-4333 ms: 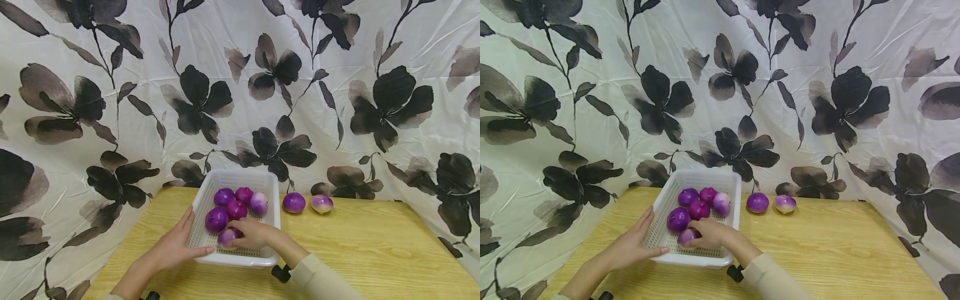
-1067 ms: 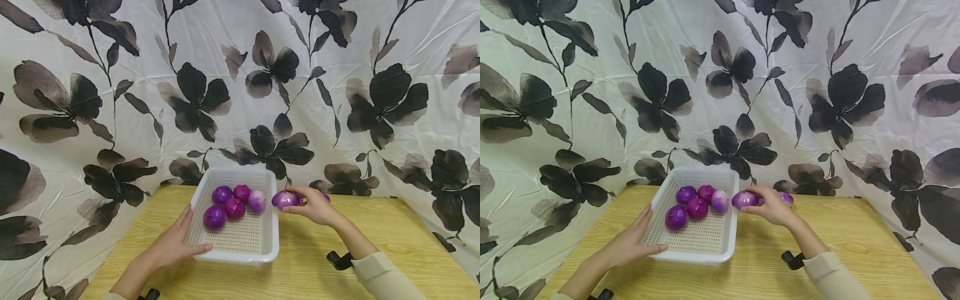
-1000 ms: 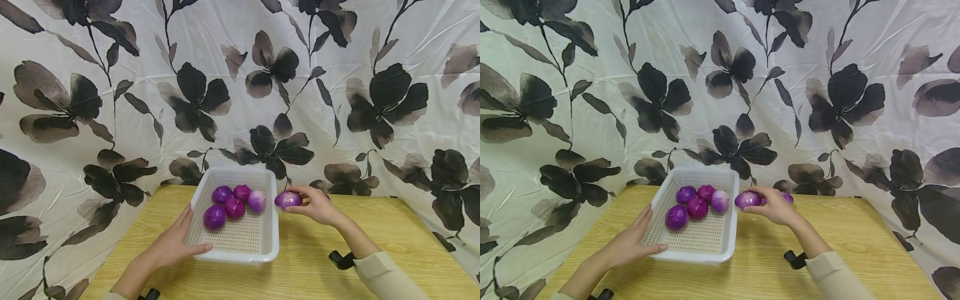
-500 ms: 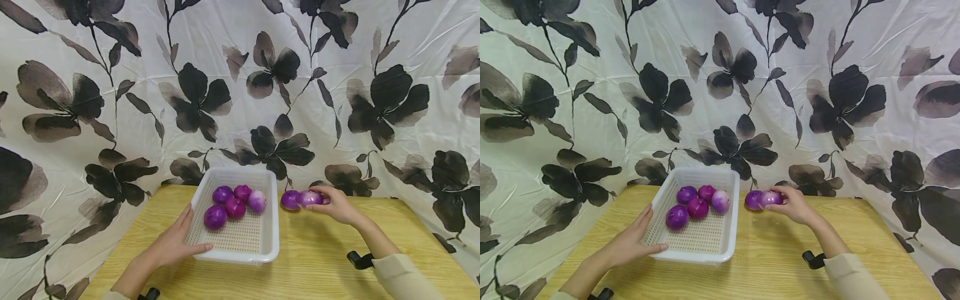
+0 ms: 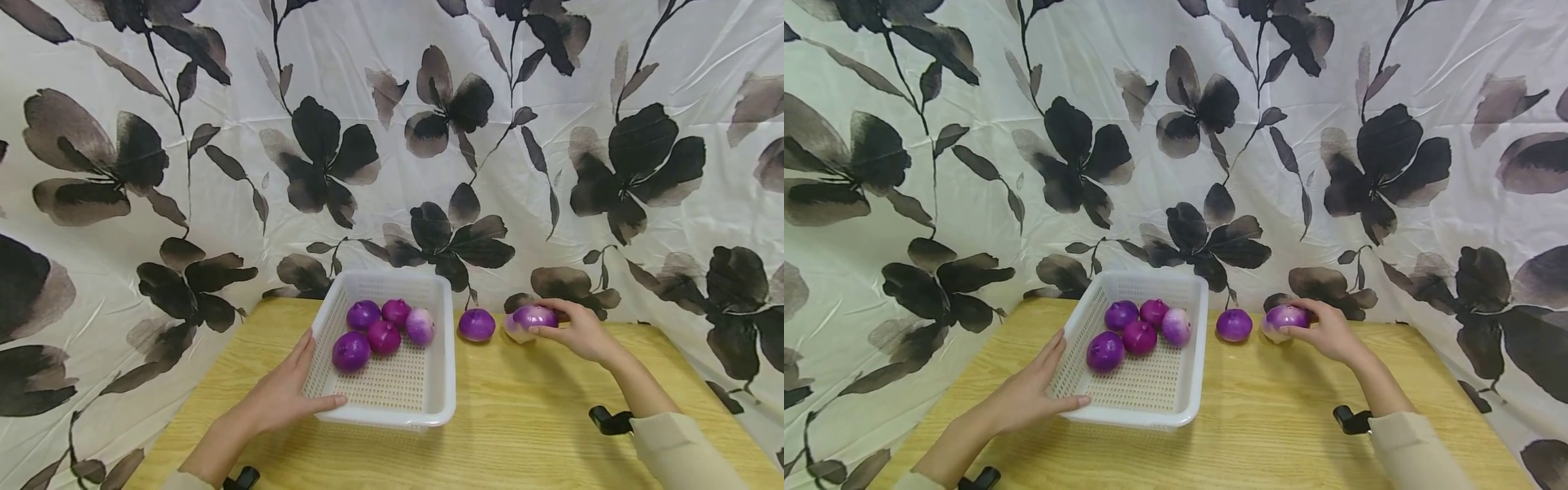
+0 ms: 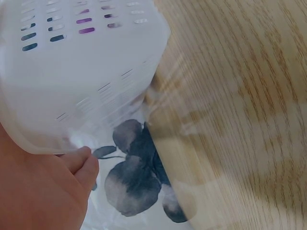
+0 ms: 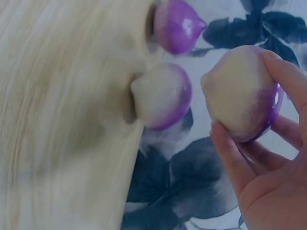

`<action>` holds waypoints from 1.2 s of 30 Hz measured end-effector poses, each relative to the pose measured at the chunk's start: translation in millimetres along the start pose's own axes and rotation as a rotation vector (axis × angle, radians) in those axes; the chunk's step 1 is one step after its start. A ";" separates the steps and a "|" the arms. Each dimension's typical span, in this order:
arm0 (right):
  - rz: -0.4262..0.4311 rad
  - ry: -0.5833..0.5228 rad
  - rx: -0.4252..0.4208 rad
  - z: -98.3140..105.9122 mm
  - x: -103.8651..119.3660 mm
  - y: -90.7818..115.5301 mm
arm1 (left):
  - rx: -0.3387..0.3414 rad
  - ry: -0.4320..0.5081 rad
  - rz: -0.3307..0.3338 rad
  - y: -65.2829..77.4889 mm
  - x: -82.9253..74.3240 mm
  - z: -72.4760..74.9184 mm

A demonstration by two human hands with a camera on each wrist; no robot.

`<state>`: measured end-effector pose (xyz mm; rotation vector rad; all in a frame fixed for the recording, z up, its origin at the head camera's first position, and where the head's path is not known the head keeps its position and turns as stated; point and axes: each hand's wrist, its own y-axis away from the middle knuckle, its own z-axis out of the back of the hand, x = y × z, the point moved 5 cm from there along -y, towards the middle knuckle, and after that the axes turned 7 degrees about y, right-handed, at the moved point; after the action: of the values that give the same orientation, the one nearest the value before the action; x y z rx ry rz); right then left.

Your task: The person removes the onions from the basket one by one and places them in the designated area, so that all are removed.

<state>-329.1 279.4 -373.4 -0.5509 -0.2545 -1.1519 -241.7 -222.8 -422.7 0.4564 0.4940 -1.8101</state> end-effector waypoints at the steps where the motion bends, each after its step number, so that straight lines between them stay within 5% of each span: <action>1: -0.007 0.002 -0.001 0.8 -2.5 0.3 | 0.001 0.001 0.001 -0.2 -0.2 0.3; 18: -0.175 0.006 -0.060 12.5 -61.6 6.3 | 0.000 -0.001 0.007 0.1 -0.8 1.1; 36: -0.257 -0.021 -0.016 -15.6 -101.2 10.3 | 0.001 0.003 0.007 -0.9 -0.5 1.0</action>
<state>-361.2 354.2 -436.2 -0.5558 -0.3415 -1.3982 -242.5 -222.6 -421.5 0.4611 0.4927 -1.8034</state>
